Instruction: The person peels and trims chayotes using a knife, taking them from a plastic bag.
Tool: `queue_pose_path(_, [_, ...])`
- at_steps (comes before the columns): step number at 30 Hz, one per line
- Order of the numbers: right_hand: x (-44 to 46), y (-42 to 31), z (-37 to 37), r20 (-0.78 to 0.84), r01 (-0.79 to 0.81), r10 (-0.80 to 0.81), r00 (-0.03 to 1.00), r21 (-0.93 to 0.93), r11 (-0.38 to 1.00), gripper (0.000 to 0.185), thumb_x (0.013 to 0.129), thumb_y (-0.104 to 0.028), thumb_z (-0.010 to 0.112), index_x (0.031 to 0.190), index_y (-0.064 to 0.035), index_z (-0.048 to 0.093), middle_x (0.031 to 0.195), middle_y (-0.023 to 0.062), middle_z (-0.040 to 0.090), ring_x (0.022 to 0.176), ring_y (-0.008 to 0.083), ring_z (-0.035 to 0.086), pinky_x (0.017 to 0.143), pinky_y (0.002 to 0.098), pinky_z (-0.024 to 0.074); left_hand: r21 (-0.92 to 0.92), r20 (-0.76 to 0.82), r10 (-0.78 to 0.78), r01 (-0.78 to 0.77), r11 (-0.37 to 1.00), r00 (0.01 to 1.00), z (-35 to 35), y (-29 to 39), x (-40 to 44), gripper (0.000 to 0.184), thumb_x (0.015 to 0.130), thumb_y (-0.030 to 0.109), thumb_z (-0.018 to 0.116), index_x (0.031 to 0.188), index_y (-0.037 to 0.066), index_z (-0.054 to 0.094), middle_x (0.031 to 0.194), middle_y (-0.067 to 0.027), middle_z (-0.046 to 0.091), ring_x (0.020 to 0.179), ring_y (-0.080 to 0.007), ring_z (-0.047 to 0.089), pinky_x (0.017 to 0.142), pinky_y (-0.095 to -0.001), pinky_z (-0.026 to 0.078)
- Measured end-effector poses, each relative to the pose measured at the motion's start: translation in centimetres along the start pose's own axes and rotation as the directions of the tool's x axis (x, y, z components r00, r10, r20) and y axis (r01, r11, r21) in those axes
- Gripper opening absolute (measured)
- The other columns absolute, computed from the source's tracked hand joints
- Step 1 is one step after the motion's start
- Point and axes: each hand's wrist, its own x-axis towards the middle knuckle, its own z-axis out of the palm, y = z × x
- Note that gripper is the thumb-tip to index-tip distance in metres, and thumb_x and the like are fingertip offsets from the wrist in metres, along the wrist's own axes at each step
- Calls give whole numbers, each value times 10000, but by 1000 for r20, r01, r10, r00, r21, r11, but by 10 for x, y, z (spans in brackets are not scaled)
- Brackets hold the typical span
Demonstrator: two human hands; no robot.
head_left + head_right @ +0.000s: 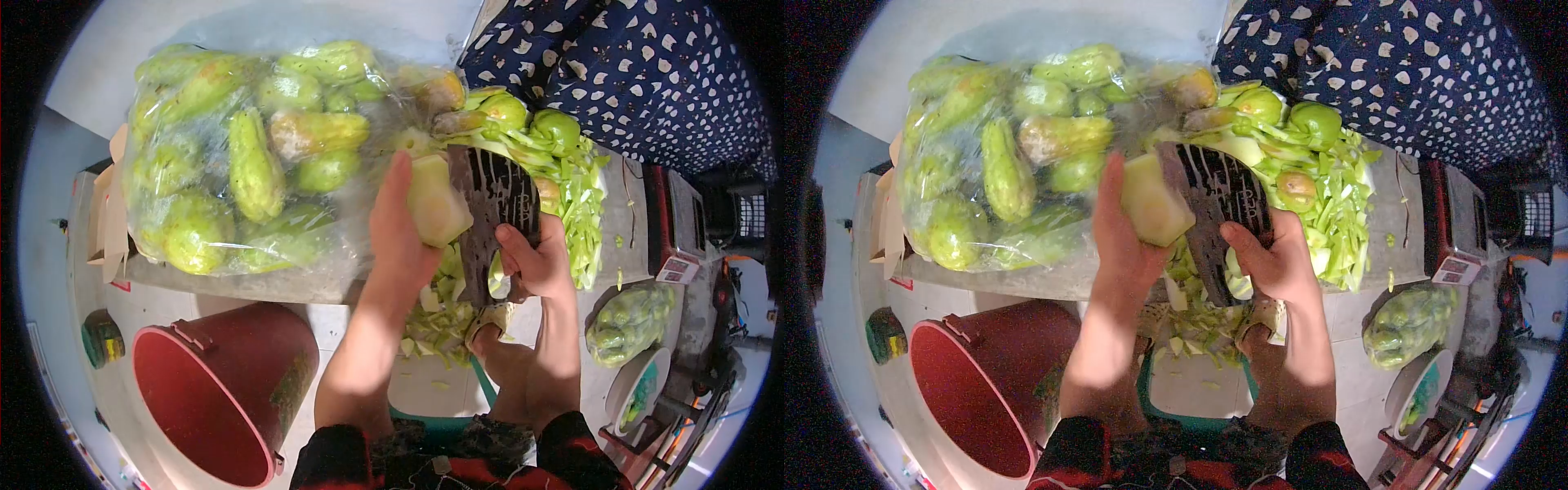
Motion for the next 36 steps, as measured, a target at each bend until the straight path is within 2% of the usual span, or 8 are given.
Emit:
queue_pose_path(8, [2, 7, 8, 6, -43, 43, 999, 57, 997, 125, 893, -99, 656, 959, -13, 594, 564, -36, 501, 456, 50, 437, 419, 233, 336, 7, -117, 62, -62, 998, 991, 5, -8, 2, 440, 937, 494, 505, 1102, 96, 592, 987, -59, 651, 881, -209, 642, 829, -377, 516])
queue_pose_path(11, [0, -1, 6, 17, -53, 53, 998, 58, 997, 165, 890, -107, 664, 1000, -8, 591, 581, -36, 510, 466, 46, 438, 423, 231, 339, -80, -6, 47, -47, 996, 999, 0, -14, 3, 420, 942, 482, 504, 1106, 104, 584, 1007, -58, 654, 886, -201, 648, 794, -371, 530])
queue_pose_path(14, [1, 2, 4, 31, -54, 53, 998, 20, 998, 190, 887, -119, 672, 1010, -2, 587, 596, -35, 520, 477, 42, 444, 428, 229, 342, 82, -59, 24, -19, 996, 998, -1, -8, 0, 412, 945, 475, 500, 1106, 106, 590, 1014, -64, 666, 880, -197, 659, 776, -364, 540])
queue_pose_path(19, [0, -2, 0, 51, -76, 77, 996, -18, 997, 209, 884, -134, 679, 1011, 3, 585, 604, -32, 524, 475, 47, 453, 428, 229, 345, -98, 176, -158, 177, 979, 972, -9, 3, 1, 341, 946, 392, 542, 1099, 90, 581, 966, -58, 647, 872, -196, 647, 779, -371, 533])
queue_pose_path(30, [-3, -15, -7, 31, -85, 86, 996, -28, 996, 104, 926, -59, 594, 842, -2, 570, 545, -6, 503, 452, 70, 478, 389, 246, 358, 142, -17, -30, 32, 989, 999, -11, 21, 9, 373, 945, 438, 497, 1061, 95, 586, 955, -74, 653, 851, -213, 644, 737, -396, 529])
queue_pose_path(32, [-5, -16, 5, -14, -82, 81, 997, -59, 995, 120, 918, -82, 605, 844, 8, 575, 527, 64, 531, 419, 161, 513, 405, 299, 393, 117, 7, 60, -60, 991, 998, -10, 25, 9, 405, 944, 480, 463, 1030, 107, 596, 933, -78, 658, 834, -234, 646, 717, -424, 528])
queue_pose_path(35, [-16, -19, 42, 34, 364, -425, 905, -580, 729, 149, 861, -131, 638, 858, 8, 585, 701, 232, 594, 630, 379, 612, 556, 431, 474, -60, -7, 165, -165, 984, 986, -10, 27, 8, 417, 962, 474, 423, 1030, 94, 581, 936, -96, 650, 849, -257, 635, 714, -433, 522])
queue_pose_path(36, [-21, -9, 52, 86, 399, -450, 889, -627, 669, 159, 829, -141, 655, 899, -22, 577, 767, 196, 588, 674, 368, 612, 574, 445, 483, -44, -47, 241, -243, 969, 969, -11, 24, 9, 441, 968, 485, 408, 1044, 85, 576, 932, -104, 647, 850, -263, 634, 715, -431, 522])
